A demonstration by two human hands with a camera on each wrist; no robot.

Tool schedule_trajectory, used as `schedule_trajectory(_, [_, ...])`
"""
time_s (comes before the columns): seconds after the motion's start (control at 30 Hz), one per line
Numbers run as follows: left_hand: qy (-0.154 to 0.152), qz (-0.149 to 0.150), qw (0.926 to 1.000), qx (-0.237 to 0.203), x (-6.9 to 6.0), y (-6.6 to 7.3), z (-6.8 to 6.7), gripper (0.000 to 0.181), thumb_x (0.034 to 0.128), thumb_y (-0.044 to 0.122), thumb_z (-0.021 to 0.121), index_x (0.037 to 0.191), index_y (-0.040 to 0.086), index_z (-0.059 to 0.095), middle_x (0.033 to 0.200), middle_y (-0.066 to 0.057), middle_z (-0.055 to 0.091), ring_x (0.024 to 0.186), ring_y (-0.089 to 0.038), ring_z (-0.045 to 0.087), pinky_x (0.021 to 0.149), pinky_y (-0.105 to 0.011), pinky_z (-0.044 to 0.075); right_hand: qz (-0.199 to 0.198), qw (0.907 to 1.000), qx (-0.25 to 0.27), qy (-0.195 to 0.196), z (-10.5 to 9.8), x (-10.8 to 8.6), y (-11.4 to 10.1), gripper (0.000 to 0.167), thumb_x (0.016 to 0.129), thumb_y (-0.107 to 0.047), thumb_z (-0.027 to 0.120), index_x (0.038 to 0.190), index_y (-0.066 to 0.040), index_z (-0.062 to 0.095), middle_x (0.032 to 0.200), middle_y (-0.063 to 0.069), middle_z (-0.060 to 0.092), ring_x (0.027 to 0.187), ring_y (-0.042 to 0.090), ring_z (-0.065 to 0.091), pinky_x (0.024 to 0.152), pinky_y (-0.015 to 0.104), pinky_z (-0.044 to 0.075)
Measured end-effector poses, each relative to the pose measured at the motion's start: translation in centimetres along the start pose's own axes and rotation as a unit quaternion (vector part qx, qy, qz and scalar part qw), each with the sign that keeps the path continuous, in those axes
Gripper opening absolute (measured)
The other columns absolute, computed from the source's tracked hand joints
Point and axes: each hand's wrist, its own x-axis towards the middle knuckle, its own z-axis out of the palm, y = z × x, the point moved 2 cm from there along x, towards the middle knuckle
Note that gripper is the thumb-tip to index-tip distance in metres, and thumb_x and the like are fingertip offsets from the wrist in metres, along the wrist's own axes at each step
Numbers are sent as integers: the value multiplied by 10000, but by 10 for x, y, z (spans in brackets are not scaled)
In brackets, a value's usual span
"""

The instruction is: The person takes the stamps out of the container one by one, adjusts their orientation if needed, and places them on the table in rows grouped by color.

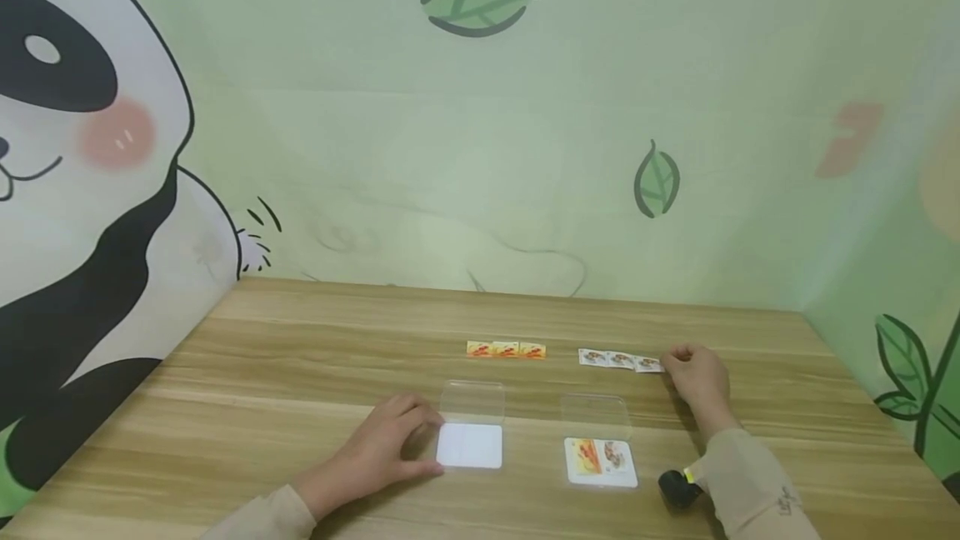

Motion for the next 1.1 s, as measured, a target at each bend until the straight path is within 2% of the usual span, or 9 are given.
schedule_trajectory(0.17, [36, 31, 10000, -22, 0, 0, 0, 459, 747, 454, 779, 1068, 155, 647, 1092, 18, 604, 1048, -162, 538, 948, -390, 455, -111, 9999, 9, -83, -2, -3, -2, 361, 928, -216, 527, 1099, 98, 573, 882, 196, 630, 665, 127, 534, 541, 253, 460])
schedule_trajectory(0.33, [80, 74, 9999, 0, 0, 0, 0, 470, 738, 454, 785, 1073, 154, 648, 1080, 15, 604, 1040, -171, 546, 934, -401, 459, -360, 9990, 105, -233, -4, -9, -5, 356, 947, -200, 509, 1126, 104, 555, 847, 151, 607, 654, 127, 530, 531, 244, 462])
schedule_trajectory(0.57, [-61, -10, 9999, -133, 2, 2, -1, 491, 742, 453, 782, 1113, 164, 642, 1116, 6, 600, 1058, -175, 539, 932, -397, 460, -723, 9971, 93, -211, -8, -19, -8, 317, 958, -175, 519, 1111, 97, 575, 812, 116, 606, 654, 127, 527, 526, 234, 448])
schedule_trajectory(0.83, [312, 116, 9994, -14, 7, 8, -4, 538, 730, 437, 796, 1151, 139, 641, 1093, 5, 598, 1029, -150, 523, 905, -357, 464, -878, 9958, 96, -224, -9, -26, -12, 324, 974, -216, 521, 1123, 68, 573, 938, 169, 625, 733, 141, 567, 554, 220, 463])
schedule_trajectory(1.1, [426, 209, 9988, 103, 12, 18, -7, 553, 736, 447, 787, 1158, 125, 631, 1113, -9, 596, 1067, -169, 523, 953, -372, 449, -1135, 9934, 18, -174, -8, -34, -18, 288, 968, -185, 536, 1119, 56, 583, 989, 203, 624, 743, 144, 561, 560, 215, 468])
